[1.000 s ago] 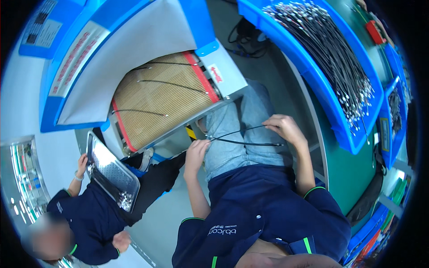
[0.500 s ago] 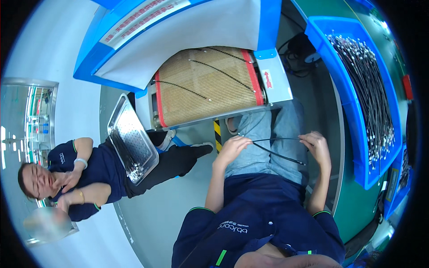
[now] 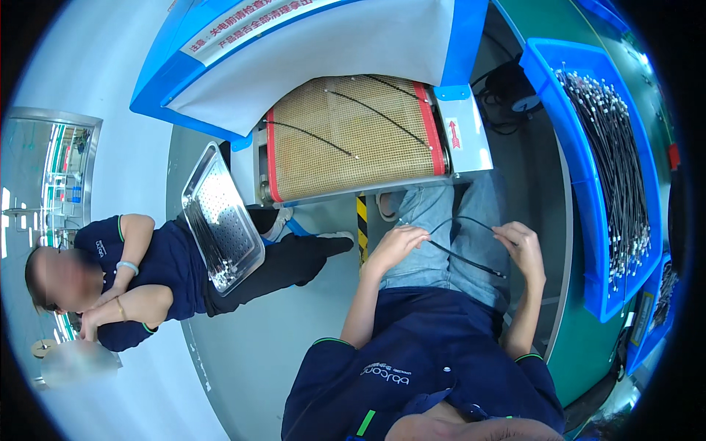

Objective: The person sits at a workstation and repeatedly picks up black cables from a blue bin. They insert the ends of the cables into a perforated tray on a machine and then place the processed cables into a metal tray on their lap.

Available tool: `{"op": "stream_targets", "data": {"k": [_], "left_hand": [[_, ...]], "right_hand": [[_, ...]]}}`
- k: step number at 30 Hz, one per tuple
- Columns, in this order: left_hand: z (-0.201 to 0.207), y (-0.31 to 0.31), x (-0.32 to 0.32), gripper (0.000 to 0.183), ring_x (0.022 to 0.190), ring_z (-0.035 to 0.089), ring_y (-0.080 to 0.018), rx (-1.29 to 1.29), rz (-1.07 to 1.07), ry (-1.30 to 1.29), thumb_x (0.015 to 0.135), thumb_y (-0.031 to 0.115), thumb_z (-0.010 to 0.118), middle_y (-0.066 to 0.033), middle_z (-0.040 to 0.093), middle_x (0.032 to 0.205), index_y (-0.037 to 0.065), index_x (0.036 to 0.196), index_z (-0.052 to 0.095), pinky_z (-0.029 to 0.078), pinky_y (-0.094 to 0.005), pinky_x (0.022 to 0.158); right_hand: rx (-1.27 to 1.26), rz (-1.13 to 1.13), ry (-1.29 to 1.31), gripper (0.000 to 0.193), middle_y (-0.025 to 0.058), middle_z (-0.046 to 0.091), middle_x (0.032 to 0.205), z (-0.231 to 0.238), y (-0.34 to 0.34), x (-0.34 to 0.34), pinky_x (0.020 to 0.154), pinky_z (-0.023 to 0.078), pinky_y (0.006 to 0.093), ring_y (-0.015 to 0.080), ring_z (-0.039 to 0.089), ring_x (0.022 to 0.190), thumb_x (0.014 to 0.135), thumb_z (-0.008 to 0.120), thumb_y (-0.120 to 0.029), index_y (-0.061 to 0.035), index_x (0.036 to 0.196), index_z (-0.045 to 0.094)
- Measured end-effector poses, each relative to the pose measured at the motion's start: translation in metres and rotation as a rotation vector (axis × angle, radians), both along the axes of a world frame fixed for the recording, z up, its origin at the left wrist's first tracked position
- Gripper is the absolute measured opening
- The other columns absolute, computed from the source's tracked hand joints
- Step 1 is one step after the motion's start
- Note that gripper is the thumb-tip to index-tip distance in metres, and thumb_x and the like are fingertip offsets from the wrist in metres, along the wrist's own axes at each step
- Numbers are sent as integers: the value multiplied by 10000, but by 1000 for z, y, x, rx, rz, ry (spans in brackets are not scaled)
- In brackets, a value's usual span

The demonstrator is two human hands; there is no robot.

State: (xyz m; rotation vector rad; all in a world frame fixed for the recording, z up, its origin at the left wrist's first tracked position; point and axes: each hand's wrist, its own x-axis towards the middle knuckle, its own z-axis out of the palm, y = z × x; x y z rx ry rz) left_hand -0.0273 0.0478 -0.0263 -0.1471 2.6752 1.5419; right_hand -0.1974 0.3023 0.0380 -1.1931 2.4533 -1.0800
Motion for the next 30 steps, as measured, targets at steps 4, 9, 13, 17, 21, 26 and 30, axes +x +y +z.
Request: {"op": "stream_targets", "data": {"k": [4, 9, 13, 17, 21, 26, 30], "left_hand": [[4, -3, 0, 209, 826, 599, -224, 64, 17, -51, 942, 163, 500, -83, 638, 821, 37, 1024, 644, 456, -336, 798], [6, 2, 3, 244, 825, 603, -251, 126, 24, -62, 944, 211, 490, -101, 657, 828, 54, 1055, 639, 459, -334, 768], [20, 2, -5, 250, 765, 636, -275, 234, -3, -360, 947, 235, 511, -122, 653, 774, 49, 1033, 652, 481, -350, 749], [22, 11, -10, 268, 774, 630, -300, 112, -25, -156, 946, 249, 517, -147, 673, 863, 31, 1051, 633, 470, -338, 701], [37, 29, -31, 229, 832, 658, -233, 104, -50, -152, 937, 184, 549, -126, 679, 922, 6, 1043, 646, 488, -300, 758], [39, 14, -19, 176, 722, 613, -284, -34, 79, 63, 896, 141, 598, -134, 619, 839, 10, 1007, 636, 479, -339, 680], [44, 26, -29, 164, 689, 623, -234, 1, -8, -5, 898, 115, 592, -131, 618, 824, -10, 998, 625, 484, -324, 650]], "right_hand": [[-32, -80, -64, 159, 119, 645, 769, -1, 2, -3, 626, 501, 337, 249, 637, 712, 724, 727, -32, 6, 875, 697], [-68, 59, -57, 138, 108, 644, 775, 4, -3, -4, 636, 498, 337, 248, 623, 722, 755, 717, -66, -1, 875, 697], [-106, 72, -20, 170, 78, 648, 832, 2, -4, -6, 671, 499, 332, 225, 614, 769, 737, 708, -55, -36, 905, 710], [-94, 182, 100, 241, 57, 639, 834, 5, -10, -6, 699, 501, 337, 223, 612, 780, 693, 680, -23, -65, 928, 714], [-139, 295, 120, 208, 36, 639, 835, -1, -35, 5, 722, 505, 348, 222, 621, 784, 712, 670, -78, -87, 917, 703], [-122, 141, 9, 149, 50, 669, 812, -2, -26, 0, 656, 518, 340, 221, 638, 735, 767, 704, -110, -66, 909, 704], [-234, 267, 125, 134, 28, 646, 836, -10, -46, 13, 673, 524, 335, 215, 637, 776, 775, 673, -157, -68, 875, 680]]}}
